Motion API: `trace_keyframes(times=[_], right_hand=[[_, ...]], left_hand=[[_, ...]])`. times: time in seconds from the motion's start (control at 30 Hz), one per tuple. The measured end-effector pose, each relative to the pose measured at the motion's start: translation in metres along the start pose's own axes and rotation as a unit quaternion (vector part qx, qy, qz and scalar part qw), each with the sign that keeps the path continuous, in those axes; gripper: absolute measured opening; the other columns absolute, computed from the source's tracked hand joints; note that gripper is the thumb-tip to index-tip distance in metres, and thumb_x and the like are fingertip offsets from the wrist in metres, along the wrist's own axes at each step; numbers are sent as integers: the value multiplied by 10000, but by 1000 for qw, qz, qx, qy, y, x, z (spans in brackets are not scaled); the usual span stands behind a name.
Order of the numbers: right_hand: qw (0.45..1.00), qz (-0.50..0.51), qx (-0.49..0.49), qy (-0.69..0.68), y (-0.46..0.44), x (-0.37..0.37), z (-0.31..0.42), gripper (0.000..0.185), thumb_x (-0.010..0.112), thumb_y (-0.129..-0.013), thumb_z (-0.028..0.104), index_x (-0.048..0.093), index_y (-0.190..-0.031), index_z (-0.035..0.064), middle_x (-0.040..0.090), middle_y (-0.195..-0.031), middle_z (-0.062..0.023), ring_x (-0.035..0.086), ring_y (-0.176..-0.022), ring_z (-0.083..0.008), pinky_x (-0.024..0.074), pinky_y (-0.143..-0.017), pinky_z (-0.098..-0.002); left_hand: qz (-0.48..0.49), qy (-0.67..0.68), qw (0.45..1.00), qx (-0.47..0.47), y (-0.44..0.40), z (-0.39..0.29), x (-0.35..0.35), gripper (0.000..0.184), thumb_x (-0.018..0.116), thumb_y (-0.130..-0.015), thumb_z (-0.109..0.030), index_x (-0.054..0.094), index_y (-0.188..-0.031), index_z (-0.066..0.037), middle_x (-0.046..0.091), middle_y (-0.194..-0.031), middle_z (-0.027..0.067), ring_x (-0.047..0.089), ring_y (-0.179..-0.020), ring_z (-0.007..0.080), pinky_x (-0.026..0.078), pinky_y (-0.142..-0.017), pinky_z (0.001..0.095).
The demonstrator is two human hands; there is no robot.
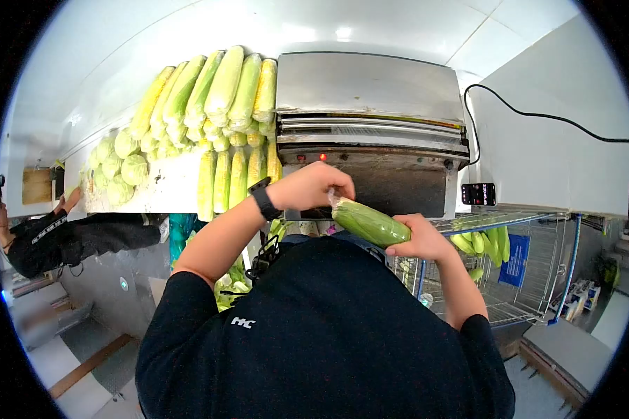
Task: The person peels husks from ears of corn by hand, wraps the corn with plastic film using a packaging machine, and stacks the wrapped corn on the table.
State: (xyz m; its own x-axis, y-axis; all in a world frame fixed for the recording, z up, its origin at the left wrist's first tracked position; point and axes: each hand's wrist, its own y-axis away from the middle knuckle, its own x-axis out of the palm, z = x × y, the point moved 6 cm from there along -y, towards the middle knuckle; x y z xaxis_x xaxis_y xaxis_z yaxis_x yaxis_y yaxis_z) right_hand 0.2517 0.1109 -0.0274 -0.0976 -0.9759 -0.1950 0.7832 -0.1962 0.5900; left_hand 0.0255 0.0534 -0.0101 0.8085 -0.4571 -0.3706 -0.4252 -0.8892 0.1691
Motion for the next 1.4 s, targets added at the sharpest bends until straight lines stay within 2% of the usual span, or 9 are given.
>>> trace_keyframes(times=[0.2,0.37,0.63,0.8,0.97,1.07,1.17,1.23,1.4], right_hand=[[973,-159,-96,-135,21,64,35,536,864,-679,299,667,-1081,5,698,-904,-78,639,-816,-150,508,-758,-317],[923,-362,-81,-105,59,82,74,508,857,-684,316,678,-1050,13,713,-904,-111,688,-843,-209,525,-764,-338],[874,-449,-119,144,93,95,121,499,862,-659,387,673,-987,63,679,-901,-119,678,-828,-323,541,-727,-397],[848,-472,-151,186,115,94,114,498,865,-648,390,649,-958,66,656,-862,-107,665,-798,-324,538,-697,-406],[824,-508,-195,157,145,90,103,495,870,-630,365,645,-951,63,650,-850,-111,662,-782,-326,537,-681,-406],[795,-542,-229,144,170,84,100,488,868,-630,362,638,-940,64,646,-843,-111,658,-776,-323,537,-682,-412],[803,-549,-191,130,191,74,84,475,865,-629,354,635,-928,65,645,-841,-111,657,-780,-324,540,-689,-412],[789,-570,-184,139,201,68,73,462,858,-633,345,634,-925,67,643,-839,-112,656,-786,-329,541,-696,-411],[794,-557,-217,113,209,66,56,455,849,-653,341,628,-938,65,641,-860,-113,655,-802,-335,538,-696,-419]], left_hand=[[-170,6,981,99,8,2,1,362,646,-850,-28,581,-1205,-16,675,-1081,129,654,-986,216,528,-880,338],[-530,-167,800,226,106,-65,-24,326,561,-856,-3,597,-1180,-9,584,-1238,185,586,-1123,333,472,-981,432],[-260,58,938,224,98,-105,18,603,371,-1025,-501,587,-1217,28,654,-1108,189,641,-1052,300,492,-922,394],[-171,458,858,159,73,-108,51,951,126,-939,-763,650,-999,29,675,-1073,219,618,-1152,332,481,-1008,445],[-51,625,763,157,26,-132,98,968,113,-935,-768,670,-964,23,685,-1024,253,577,-1190,409,438,-1034,536],[82,612,764,185,5,-164,129,872,138,-977,-706,686,-1084,-36,565,-1341,239,454,-1337,358,309,-1139,483],[-184,404,887,129,-23,-153,125,816,199,-988,-685,641,-1187,-29,520,-1405,202,492,-1300,301,337,-1116,428],[-229,545,794,143,-17,-137,103,799,244,-989,-672,573,-1269,0,597,-1297,196,564,-1187,265,405,-1052,398],[-21,608,766,209,-14,-184,143,954,200,-931,-773,529,-1306,39,566,-1343,202,505,-1285,320,345,-1118,445]])
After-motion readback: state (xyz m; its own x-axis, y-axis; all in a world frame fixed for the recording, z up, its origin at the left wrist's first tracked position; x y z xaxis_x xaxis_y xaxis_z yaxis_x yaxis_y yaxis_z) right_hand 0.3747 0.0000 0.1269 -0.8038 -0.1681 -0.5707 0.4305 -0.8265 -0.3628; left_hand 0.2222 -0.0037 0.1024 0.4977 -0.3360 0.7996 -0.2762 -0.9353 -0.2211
